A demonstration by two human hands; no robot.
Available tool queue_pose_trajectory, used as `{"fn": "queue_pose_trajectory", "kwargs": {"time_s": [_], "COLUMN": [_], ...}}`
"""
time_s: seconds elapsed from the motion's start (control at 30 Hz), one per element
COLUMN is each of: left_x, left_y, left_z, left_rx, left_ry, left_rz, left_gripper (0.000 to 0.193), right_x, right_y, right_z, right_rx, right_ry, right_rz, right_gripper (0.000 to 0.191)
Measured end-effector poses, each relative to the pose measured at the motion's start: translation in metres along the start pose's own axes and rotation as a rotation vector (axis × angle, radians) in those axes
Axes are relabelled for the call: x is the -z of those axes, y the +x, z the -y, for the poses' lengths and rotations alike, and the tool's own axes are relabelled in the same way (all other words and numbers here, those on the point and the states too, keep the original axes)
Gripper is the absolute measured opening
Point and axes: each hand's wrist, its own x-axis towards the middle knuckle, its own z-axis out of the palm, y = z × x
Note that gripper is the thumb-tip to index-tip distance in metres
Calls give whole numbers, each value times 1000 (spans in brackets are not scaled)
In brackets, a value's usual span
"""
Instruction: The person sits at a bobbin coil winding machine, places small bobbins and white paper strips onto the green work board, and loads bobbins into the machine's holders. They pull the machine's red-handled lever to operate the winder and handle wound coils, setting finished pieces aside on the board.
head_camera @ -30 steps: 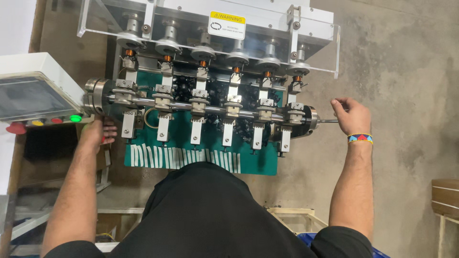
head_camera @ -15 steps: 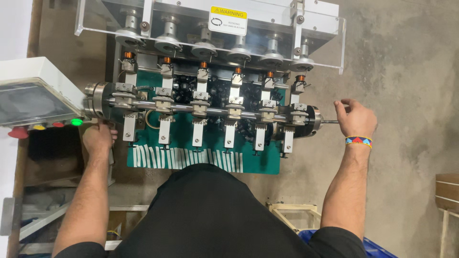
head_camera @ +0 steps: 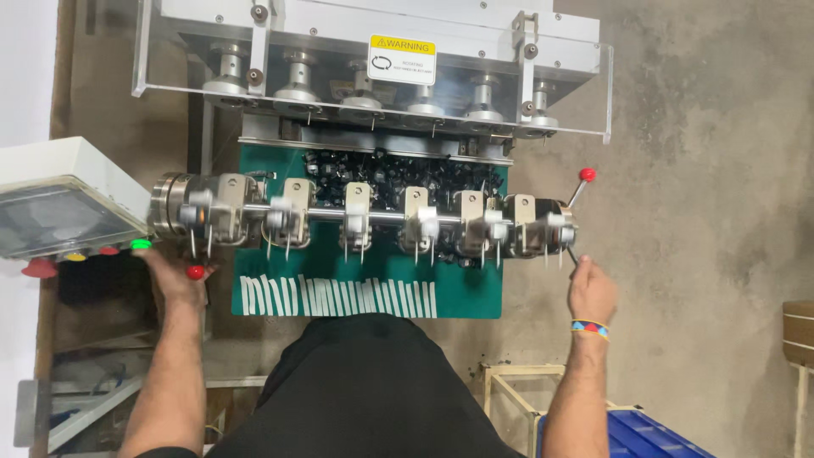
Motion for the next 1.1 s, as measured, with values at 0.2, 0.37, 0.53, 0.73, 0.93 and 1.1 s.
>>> {"fn": "queue_pose_trajectory", "kwargs": {"time_s": [0.2,0.37,0.53,0.73,0.93,1.1], "left_x": [-8,-9,-4,-8,-6,7], "left_y": [-10,-12,-21,-65,-160,-181], "left_z": [4,-7,-3,52,151,186], "left_rx": [-155,-34,-41,-4,338,420], "left_ry": [-210,3,48,-97,1173,1531], "left_rz": [35,-100,-142,-118,131,426], "left_gripper": [79,79,85,94,44,49], "right_x": [-95,-106,-104,-130,-183,-187], "right_y": [54,80,80,13,-78,-43], "right_z": [2,4,-3,4,31,60], "right_rx": [-330,-426,16,-281,290,328], "right_ry": [931,845,554,863,821,104], "right_rz": [234,232,182,12,-165,119], "right_gripper": [40,24,31,27,38,38]}}
